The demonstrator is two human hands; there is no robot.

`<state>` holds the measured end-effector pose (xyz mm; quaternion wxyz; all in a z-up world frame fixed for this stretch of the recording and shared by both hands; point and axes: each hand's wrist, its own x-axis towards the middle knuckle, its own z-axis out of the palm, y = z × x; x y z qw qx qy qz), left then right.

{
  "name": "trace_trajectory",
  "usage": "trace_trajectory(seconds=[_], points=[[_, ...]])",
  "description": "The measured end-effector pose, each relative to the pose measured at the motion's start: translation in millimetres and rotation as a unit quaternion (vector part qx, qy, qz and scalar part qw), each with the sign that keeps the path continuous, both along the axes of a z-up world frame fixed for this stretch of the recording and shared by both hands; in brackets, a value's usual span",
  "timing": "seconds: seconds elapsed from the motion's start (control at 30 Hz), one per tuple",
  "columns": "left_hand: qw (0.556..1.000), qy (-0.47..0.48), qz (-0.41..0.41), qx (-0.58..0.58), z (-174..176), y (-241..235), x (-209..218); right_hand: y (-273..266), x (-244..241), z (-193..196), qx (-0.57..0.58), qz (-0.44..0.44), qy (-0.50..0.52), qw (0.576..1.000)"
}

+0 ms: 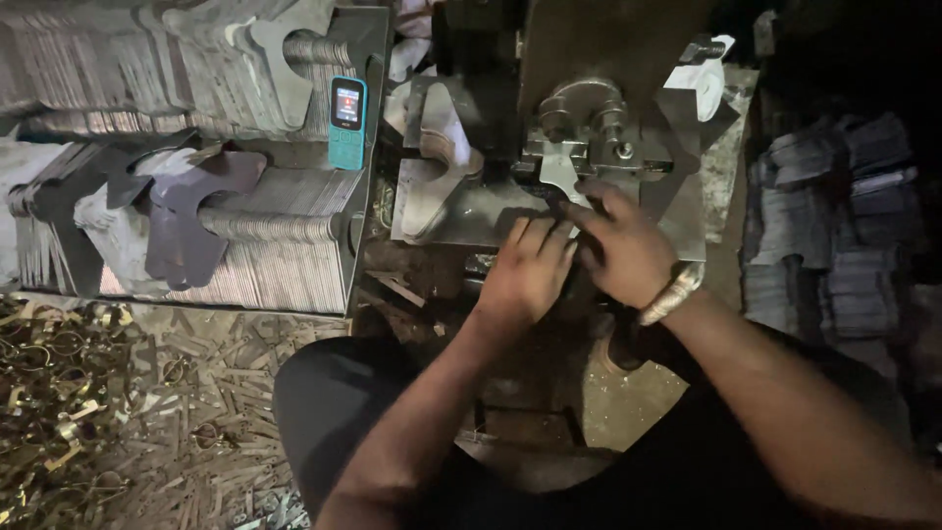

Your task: The recorder is placing flat metal pieces into a stamping machine to process them into parts.

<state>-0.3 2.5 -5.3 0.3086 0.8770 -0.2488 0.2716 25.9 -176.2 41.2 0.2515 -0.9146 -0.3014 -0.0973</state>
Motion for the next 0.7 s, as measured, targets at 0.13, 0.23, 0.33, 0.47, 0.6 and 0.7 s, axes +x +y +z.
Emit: trace_trajectory(seconds=[0.13, 0.23, 0.33, 0.47, 0.6, 0.7], points=[[0.997, 0.052, -0.049, 0.007, 39.5, 16.6, -11.1, -1.2, -11.2, 10.5, -0.042, -0.015, -0.036, 0.998], [0.958, 0.285, -0.026, -0.006, 100.8, 38.2, -20.9, -8.3, -19.4, 10.3, -0.037, 0.032, -0.119, 0.992], [0.960, 0.272, 0.036, -0.051, 107.9, 68.7, -14.6, -6.8, -19.2, -2.6, -0.049, -0.069, 0.172, 0.982], [0.992, 0.001, 0.122, 0.029, 73.3, 101.9, 9.9, 2.2, 6.1, -26.8, 0.366, -0.131, 0.393, 0.834], [0.989, 0.063, 0.135, 0.007, 60.8, 110.4, 21.1, 3.1, 40.3, -58.9, 0.461, -0.182, 0.515, 0.699], [0.995, 0.024, 0.097, -0.016, 59.0, 107.2, 17.9, 7.9, 48.3, -71.3, 0.517, -0.216, 0.506, 0.656]])
